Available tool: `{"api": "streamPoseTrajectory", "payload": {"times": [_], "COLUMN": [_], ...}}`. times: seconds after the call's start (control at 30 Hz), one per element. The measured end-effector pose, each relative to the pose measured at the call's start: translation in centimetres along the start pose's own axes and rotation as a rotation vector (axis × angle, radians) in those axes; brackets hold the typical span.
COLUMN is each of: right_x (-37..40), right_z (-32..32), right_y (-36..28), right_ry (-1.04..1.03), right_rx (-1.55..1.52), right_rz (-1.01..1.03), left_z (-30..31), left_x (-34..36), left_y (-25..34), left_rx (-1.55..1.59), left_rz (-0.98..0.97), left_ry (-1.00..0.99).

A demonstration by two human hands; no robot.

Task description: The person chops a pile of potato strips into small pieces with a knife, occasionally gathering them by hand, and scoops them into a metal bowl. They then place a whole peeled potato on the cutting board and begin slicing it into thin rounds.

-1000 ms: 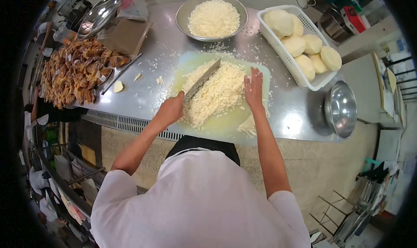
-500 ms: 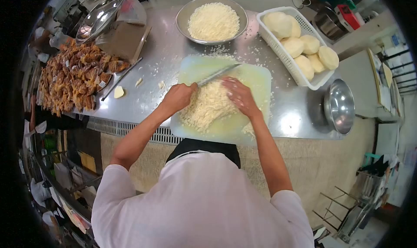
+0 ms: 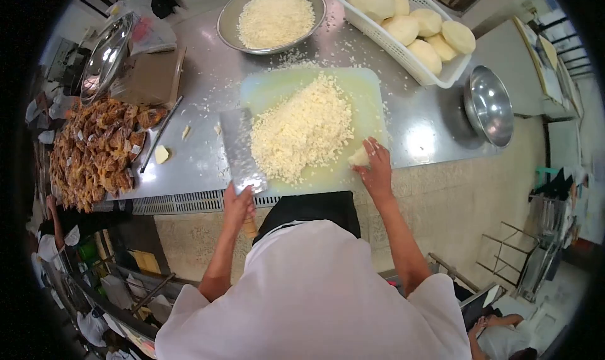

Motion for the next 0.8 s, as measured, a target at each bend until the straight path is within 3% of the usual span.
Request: {"api": "streamPoseTrajectory", "payload": {"times": [0.17,0.23,0.37,0.47,0.6,0.73,0.8], "right_x": [-1.9,-2.4,-2.9,-2.8,-2.9,-2.7,-2.6], "right_z": [-1.7,-1.4,0.0,-0.8,-1.5,0.6,0.6], "right_y": [-1.1,-1.8,-2.3,-1.0,0.1,-0.2,0.4], "right_ry": [0.123,0.097,0.046,0.013,-0.043,-0.043,0.075], "right_rx": [-0.016,-0.020,0.001,-0.035,-0.081,-0.170,-0.292], "right_rz": [0.076,0.087,0.048,0.030,0.074,0.066,0.122], "left_z": [-8.1,-8.7,-9.5,-11.7,-15.4,-16.1,-17.1], "left_x": [-2.7,-3.0,1.8,1.8,-3.5,2.5,4.2], "left_y": [1.4,4.7,11.3,10.2,7.1,12.2,12.0], "left_rx": [-0.055,-0.504,-0.860,-0.908,-1.114,-1.105,-1.112], "left_rz": [-0.015,-0.498,-0.443,-0.575,-0.597,-0.595,-0.571], "left_ry": [-0.143,-0.069,-0.045,-0.032,-0.132,-0.112,-0.107]}}
Point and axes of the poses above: each hand's wrist, its own x-axis away from the middle knuckle, its own z-axis out of the back of the hand, y = z × x, the point moved 3 cm from there along -x, towards the middle knuckle
